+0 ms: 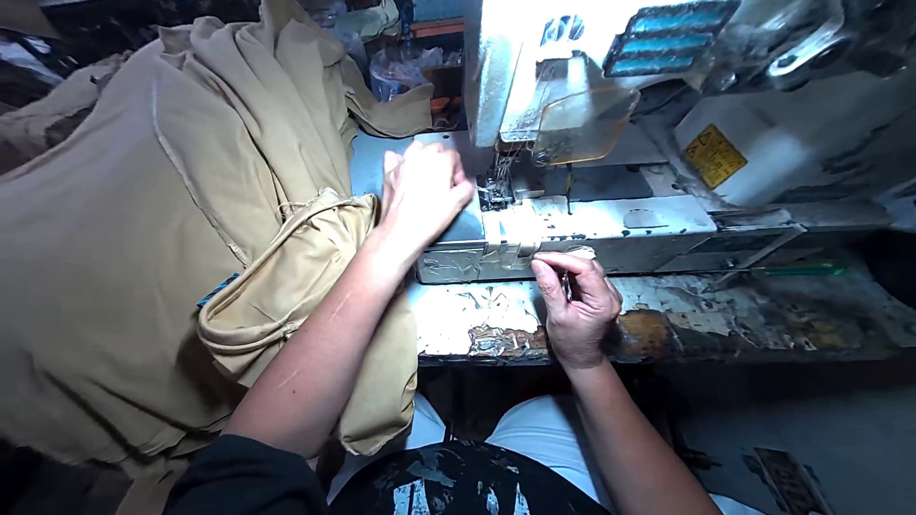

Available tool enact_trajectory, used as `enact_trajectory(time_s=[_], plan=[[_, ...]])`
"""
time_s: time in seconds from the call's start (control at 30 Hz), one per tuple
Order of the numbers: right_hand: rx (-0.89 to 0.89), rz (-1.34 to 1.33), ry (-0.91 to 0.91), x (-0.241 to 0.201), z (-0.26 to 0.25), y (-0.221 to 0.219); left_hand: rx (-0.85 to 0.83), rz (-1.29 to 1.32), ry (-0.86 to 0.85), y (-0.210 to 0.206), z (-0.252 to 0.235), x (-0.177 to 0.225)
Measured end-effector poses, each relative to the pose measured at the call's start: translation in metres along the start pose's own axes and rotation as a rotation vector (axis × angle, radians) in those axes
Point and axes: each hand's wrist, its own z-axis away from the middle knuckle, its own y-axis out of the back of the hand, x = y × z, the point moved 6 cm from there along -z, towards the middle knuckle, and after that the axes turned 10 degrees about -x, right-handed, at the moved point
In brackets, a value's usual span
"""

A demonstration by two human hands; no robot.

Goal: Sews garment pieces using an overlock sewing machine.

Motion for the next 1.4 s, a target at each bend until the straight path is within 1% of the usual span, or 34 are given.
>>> enact_trajectory(time_s=[0.07,0.1,0.17,0.27,0.33,0.4,0.47,0.5,0.53,0.57,0.6,0.63,0.67,0.7,0.73,0.77,0.8,0.83,0.87,0.93,1.0,1.03,1.07,1.1,1.17,1.2,1.23,1.27,1.33,1.37,1.4], plan=[[0.003,-0.013,0.004,0.0,0.0,0.0,0.018,-0.015,0.076,0.007,-0.001,-0.018],[0.003,-0.018,0.005,0.0,0.0,0.0,0.032,0.007,0.082,0.01,0.0,-0.023],[0.003,-0.022,0.001,0.001,0.0,0.001,0.045,0.1,0.011,0.012,0.006,-0.018],[0.0,-0.024,-0.004,0.001,0.001,0.0,0.029,0.194,-0.137,-0.002,0.007,-0.002],[0.0,-0.033,-0.006,0.002,0.001,0.0,0.02,0.195,-0.158,-0.009,-0.001,-0.003],[0.009,-0.035,-0.01,0.002,0.002,0.0,0.022,0.138,-0.106,-0.007,-0.013,-0.013],[0.017,-0.027,-0.009,0.001,0.002,-0.001,0.031,0.101,0.007,0.0,-0.02,-0.026],[0.021,-0.027,-0.007,0.001,0.002,-0.001,0.046,0.085,0.052,0.004,-0.019,-0.029],[0.024,-0.032,-0.005,0.001,0.001,-0.001,0.071,0.083,0.048,0.007,-0.014,-0.029],[0.026,-0.041,-0.005,0.001,0.001,-0.002,0.089,0.096,-0.021,0.009,-0.005,-0.024],[0.022,-0.043,-0.01,0.002,0.0,-0.002,0.086,0.108,-0.126,0.006,0.004,-0.017],[0.016,-0.039,-0.021,0.003,0.0,-0.001,0.054,0.121,-0.218,-0.001,0.009,-0.012],[0.004,-0.034,-0.032,0.004,0.001,-0.001,-0.009,0.136,-0.258,-0.01,0.009,-0.012],[-0.017,-0.032,-0.035,0.005,0.001,-0.001,-0.115,0.135,-0.199,-0.017,0.004,-0.018],[-0.039,-0.034,-0.028,0.005,0.001,-0.002,-0.182,0.122,-0.09,-0.02,-0.005,-0.031],[-0.056,-0.027,-0.006,0.003,0.001,-0.002,-0.207,0.104,0.053,-0.015,-0.012,-0.045],[-0.079,0.005,0.025,-0.002,0.001,-0.001,-0.157,0.067,0.175,-0.003,-0.013,-0.055],[-0.114,0.067,0.055,-0.009,0.0,0.002,-0.061,0.039,0.243,0.014,-0.007,-0.058],[-0.165,0.161,0.06,-0.017,0.0,0.007,0.06,0.019,0.244,0.034,0.007,-0.056],[-0.358,0.414,-0.036,-0.023,0.004,0.019,0.325,-0.026,0.149,0.074,0.053,-0.053],[-0.633,0.559,-0.185,-0.011,0.011,0.026,0.443,-0.035,0.088,0.104,0.114,-0.06],[-0.718,0.582,-0.227,-0.003,0.013,0.029,0.468,-0.039,0.094,0.115,0.142,-0.065],[-0.733,0.592,-0.211,-0.002,0.013,0.031,0.499,-0.037,0.103,0.122,0.164,-0.07],[-0.689,0.595,-0.146,-0.009,0.008,0.032,0.528,-0.036,0.112,0.126,0.179,-0.072],[-0.513,0.487,0.003,-0.043,-0.007,0.029,0.546,-0.04,0.111,0.126,0.185,-0.071],[-0.447,0.376,0.055,-0.063,-0.014,0.021,0.518,-0.046,0.103,0.122,0.176,-0.067],[-0.427,0.275,0.089,-0.08,-0.021,0.008,0.45,-0.052,0.102,0.115,0.159,-0.065],[-0.462,0.2,0.098,-0.093,-0.027,-0.012,0.321,-0.078,0.131,0.105,0.136,-0.065],[-0.601,0.172,0.068,-0.103,-0.033,-0.063,-0.066,-0.186,0.256,0.072,0.088,-0.078],[-0.645,0.201,0.043,-0.103,-0.032,-0.084,-0.198,-0.234,0.293,0.057,0.073,-0.085],[-0.647,0.258,0.04,-0.104,-0.033,-0.099,-0.238,-0.237,0.298,0.051,0.067,-0.088]])
